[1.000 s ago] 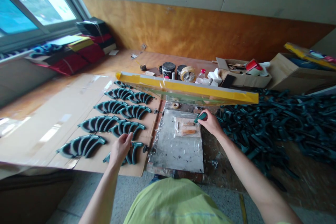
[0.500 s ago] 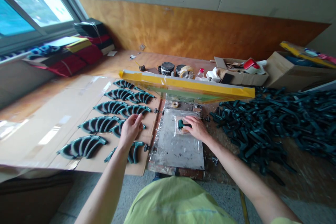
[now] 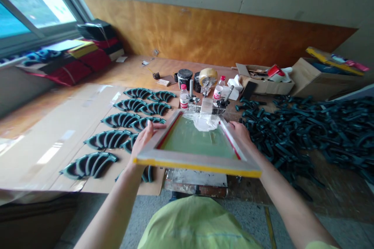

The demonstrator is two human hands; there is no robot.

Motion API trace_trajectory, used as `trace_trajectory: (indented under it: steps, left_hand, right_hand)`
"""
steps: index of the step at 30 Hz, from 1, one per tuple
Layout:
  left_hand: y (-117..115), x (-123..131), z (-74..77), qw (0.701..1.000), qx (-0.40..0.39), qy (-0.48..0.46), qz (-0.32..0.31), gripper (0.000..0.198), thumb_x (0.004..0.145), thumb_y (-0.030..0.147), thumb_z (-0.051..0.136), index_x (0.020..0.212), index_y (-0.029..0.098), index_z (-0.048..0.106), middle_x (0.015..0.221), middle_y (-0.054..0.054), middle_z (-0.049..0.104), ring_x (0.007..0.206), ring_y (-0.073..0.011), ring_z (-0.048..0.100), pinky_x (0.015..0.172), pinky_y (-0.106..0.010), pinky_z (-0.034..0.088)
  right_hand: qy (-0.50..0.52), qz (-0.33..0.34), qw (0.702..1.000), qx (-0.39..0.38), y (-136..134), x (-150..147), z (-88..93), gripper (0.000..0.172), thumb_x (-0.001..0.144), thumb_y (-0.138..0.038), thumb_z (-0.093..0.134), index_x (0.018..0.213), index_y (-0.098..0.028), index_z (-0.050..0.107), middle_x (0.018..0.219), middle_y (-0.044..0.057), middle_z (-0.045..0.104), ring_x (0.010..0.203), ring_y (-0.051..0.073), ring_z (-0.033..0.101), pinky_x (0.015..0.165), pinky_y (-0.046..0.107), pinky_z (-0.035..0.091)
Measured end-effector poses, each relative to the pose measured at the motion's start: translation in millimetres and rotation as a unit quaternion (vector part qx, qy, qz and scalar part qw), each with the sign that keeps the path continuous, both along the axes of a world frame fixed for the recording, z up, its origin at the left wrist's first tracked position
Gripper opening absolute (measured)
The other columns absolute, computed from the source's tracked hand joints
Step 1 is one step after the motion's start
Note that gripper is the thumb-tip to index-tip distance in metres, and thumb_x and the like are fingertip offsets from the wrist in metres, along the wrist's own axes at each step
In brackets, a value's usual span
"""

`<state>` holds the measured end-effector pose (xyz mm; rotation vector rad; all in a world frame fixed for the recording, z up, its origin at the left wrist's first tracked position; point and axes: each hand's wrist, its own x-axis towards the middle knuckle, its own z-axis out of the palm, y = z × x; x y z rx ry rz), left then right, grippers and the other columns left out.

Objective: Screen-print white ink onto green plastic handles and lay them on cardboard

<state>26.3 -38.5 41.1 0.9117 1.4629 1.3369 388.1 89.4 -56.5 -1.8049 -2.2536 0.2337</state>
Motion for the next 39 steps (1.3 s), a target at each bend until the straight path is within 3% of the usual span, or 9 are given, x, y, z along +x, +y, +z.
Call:
trace_trajectory:
  steps: [2,6,11,15,22,28,32,36,39]
  left_hand:
    - [-23,-4,-28.8,0.995,-0.093,-0.008,-0.046,0.054,0.075,0.062,0.063,0.106,0.017,0.067,0.077,-0.002,0.067,0.060,-0.0144,0.060,0.053,-0.022,0.045]
    - [-41,-1,-92.1,0.987,-0.142,-0.030,-0.076,0.084,0.068,0.058,0.071,0.140,0.021,0.045,0.073,0.002,0.065,0.059,-0.0157,0.061,0.053,-0.024,0.046]
    - [-38,2,-136.1,0.988,-0.133,0.026,-0.072,0.080,0.074,0.060,0.064,0.142,0.023,0.043,0.071,0.003,0.064,0.060,-0.0152,0.061,0.056,-0.024,0.046]
    - [-39,-1,-140.3,0.987,-0.141,0.038,-0.073,0.073,0.076,0.060,0.062,0.137,0.022,0.050,0.077,0.000,0.067,0.068,-0.0184,0.064,0.061,-0.026,0.049]
    - [-40,1,-141.5,0.989,-0.134,0.049,-0.046,0.069,0.072,0.059,0.064,0.129,0.020,0.058,0.074,-0.001,0.068,0.068,-0.0200,0.065,0.061,-0.028,0.050]
    - [-41,2,-136.8,0.987,-0.142,0.048,-0.059,0.070,0.075,0.062,0.061,0.130,0.020,0.054,0.074,-0.001,0.067,0.067,-0.0197,0.065,0.060,-0.027,0.049]
    - [-41,4,-126.5,0.987,-0.150,0.024,-0.051,0.073,0.072,0.063,0.064,0.130,0.020,0.054,0.074,0.000,0.068,0.064,-0.0188,0.065,0.059,-0.027,0.049]
    - [-42,6,-115.8,0.988,-0.146,0.018,-0.050,0.072,0.072,0.062,0.064,0.130,0.019,0.054,0.073,0.000,0.066,0.063,-0.0176,0.063,0.058,-0.026,0.049]
    - [-42,5,-102.4,0.988,-0.144,-0.001,-0.063,0.076,0.073,0.060,0.065,0.136,0.020,0.048,0.073,0.001,0.065,0.061,-0.0169,0.062,0.056,-0.025,0.048]
  right_hand:
    - [0.053,-0.018,0.997,0.043,11,-3,15.7,0.041,0.096,-0.037,0.041,0.129,-0.018,0.058,0.117,0.013,0.068,0.105,0.026,0.064,0.093,0.041,0.048]
    - [0.101,0.105,0.981,0.130,28,-56,37.9,0.054,0.082,-0.027,0.066,0.134,-0.019,0.052,0.133,0.013,0.054,0.122,0.026,0.052,0.104,0.041,0.042]
    - [-0.051,0.131,0.990,-0.005,37,-104,40.9,0.028,0.078,-0.018,0.066,0.106,-0.016,0.063,0.100,0.011,0.068,0.095,0.025,0.062,0.083,0.034,0.049]
    - [-0.096,0.163,0.982,-0.027,14,-98,27.4,0.012,0.082,-0.016,0.057,0.090,-0.016,0.065,0.089,0.010,0.069,0.085,0.023,0.063,0.075,0.030,0.046]
    - [-0.055,0.366,0.929,-0.008,-31,-65,27.1,0.023,0.075,-0.001,0.053,0.084,-0.019,0.065,0.083,0.004,0.067,0.085,0.018,0.059,0.075,0.026,0.042]
    - [-0.019,0.270,0.961,0.062,-24,-82,19.0,0.013,0.078,-0.008,0.057,0.080,-0.018,0.065,0.082,0.007,0.067,0.085,0.021,0.057,0.076,0.031,0.043]
    - [0.004,0.311,0.946,0.095,-46,-77,2.4,0.021,0.081,-0.004,0.052,0.089,-0.016,0.067,0.089,0.009,0.067,0.091,0.022,0.057,0.081,0.032,0.044]
    - [0.016,0.313,0.948,0.063,-37,-73,20.2,0.012,0.083,-0.016,0.062,0.093,-0.020,0.068,0.087,0.005,0.068,0.086,0.020,0.060,0.079,0.030,0.046]
    - [0.045,0.218,0.974,0.043,-4,-87,42.7,0.037,0.080,-0.024,0.070,0.117,-0.025,0.064,0.103,0.004,0.070,0.091,0.020,0.062,0.081,0.030,0.047]
